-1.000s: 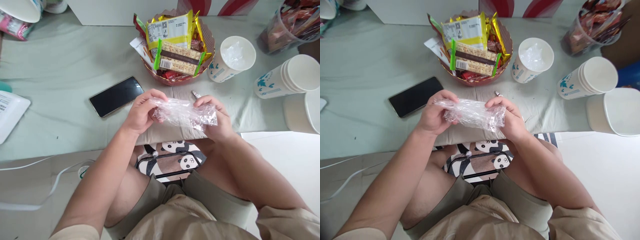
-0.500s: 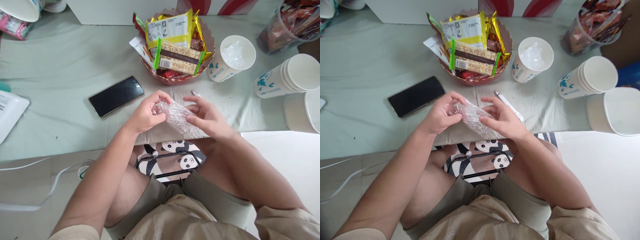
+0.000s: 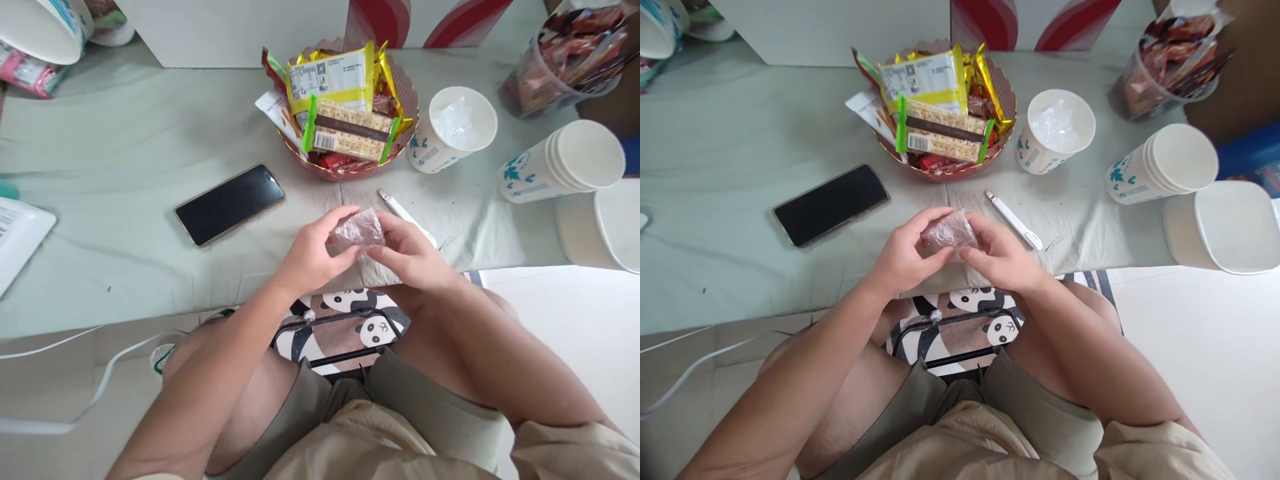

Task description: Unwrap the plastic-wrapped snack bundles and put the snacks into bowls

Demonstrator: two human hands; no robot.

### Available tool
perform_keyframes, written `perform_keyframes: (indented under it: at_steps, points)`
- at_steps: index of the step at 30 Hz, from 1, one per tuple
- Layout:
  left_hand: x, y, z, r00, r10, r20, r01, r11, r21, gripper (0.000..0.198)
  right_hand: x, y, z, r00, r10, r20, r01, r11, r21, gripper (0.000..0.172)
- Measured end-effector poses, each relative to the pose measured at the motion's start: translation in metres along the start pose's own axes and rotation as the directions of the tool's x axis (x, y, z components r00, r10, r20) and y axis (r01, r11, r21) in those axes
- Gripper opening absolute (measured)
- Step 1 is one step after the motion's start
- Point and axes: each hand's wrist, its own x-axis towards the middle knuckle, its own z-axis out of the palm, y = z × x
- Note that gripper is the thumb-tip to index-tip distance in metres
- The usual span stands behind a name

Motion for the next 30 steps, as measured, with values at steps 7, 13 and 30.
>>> perform_keyframes:
  at_steps: [7,13,30]
  points:
    - [0.009,-0.001,0.001,0.983,-0.167,-0.078,0.135,0.939,-0.318,0.035,-0.001,0.014,0.005,0.911,-0.116,-0.396,0.008,0.965,-0.264,0.046]
    - [0.017,0.002,-0.001,0.983,-0.128,-0.131,0.059,0.899,-0.433,0.027,-0.003,0.006,-0.004,0.952,0.036,-0.303,-0.038,0.999,0.001,0.041]
    - [0.041,-0.004,-0.002,0.984,-0.075,-0.160,0.001,0.909,-0.416,0.020,0.079,-0.048,-0.163,0.879,0.044,-0.475,-0.461,0.337,-0.821,0.025]
